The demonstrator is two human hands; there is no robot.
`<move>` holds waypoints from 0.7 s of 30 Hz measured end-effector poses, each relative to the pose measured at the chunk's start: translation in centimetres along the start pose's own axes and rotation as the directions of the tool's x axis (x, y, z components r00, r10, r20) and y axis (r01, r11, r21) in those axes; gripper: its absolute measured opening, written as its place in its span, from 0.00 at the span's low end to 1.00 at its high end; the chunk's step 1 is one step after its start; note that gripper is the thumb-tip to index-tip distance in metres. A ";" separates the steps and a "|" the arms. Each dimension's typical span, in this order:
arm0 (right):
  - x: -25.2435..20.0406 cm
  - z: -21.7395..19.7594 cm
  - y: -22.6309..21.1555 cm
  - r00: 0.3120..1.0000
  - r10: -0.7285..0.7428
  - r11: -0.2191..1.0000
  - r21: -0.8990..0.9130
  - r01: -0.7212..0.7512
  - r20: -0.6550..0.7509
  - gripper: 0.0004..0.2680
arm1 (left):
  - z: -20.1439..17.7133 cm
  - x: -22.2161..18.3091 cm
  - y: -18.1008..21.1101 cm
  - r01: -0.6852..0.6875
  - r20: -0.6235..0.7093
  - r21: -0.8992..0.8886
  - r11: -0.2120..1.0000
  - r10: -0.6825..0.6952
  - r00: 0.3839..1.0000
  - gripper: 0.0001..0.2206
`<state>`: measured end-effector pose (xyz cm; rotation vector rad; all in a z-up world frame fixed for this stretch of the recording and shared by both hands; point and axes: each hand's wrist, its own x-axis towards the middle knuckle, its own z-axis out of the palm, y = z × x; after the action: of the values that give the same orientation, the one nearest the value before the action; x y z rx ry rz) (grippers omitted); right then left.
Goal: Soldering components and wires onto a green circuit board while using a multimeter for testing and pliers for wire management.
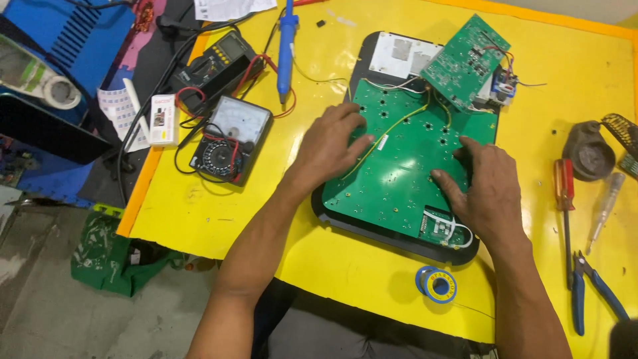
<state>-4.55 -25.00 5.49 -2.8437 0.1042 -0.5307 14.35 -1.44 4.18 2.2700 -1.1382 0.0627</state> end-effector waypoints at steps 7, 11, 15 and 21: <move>-0.3 0.0 0.4 0.995 -0.100 0.995 0.011 0.100 -0.015 0.11 | -4.9 -1.1 -2.6 0.186 -0.107 0.087 0.979 -0.176 0.978 0.19; -0.2 -0.1 0.5 0.989 -0.142 0.989 -0.037 0.141 -0.027 0.13 | -9.5 -3.4 -6.0 0.614 -0.096 0.428 0.664 -0.642 0.761 0.34; -0.1 -0.5 0.4 0.990 -0.141 0.989 -0.045 0.141 0.005 0.14 | -10.1 -5.3 -6.7 0.760 0.012 0.389 0.521 -0.827 0.562 0.55; -0.2 0.0 1.2 0.989 -0.148 0.989 -0.018 0.147 -0.027 0.13 | -11.7 -5.4 -2.4 0.714 -0.067 0.204 0.670 -0.717 0.693 0.50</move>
<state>-4.79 -26.17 5.13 -2.8751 -0.0982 -0.6028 15.20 9.63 11.07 2.7618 -0.1611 -0.1586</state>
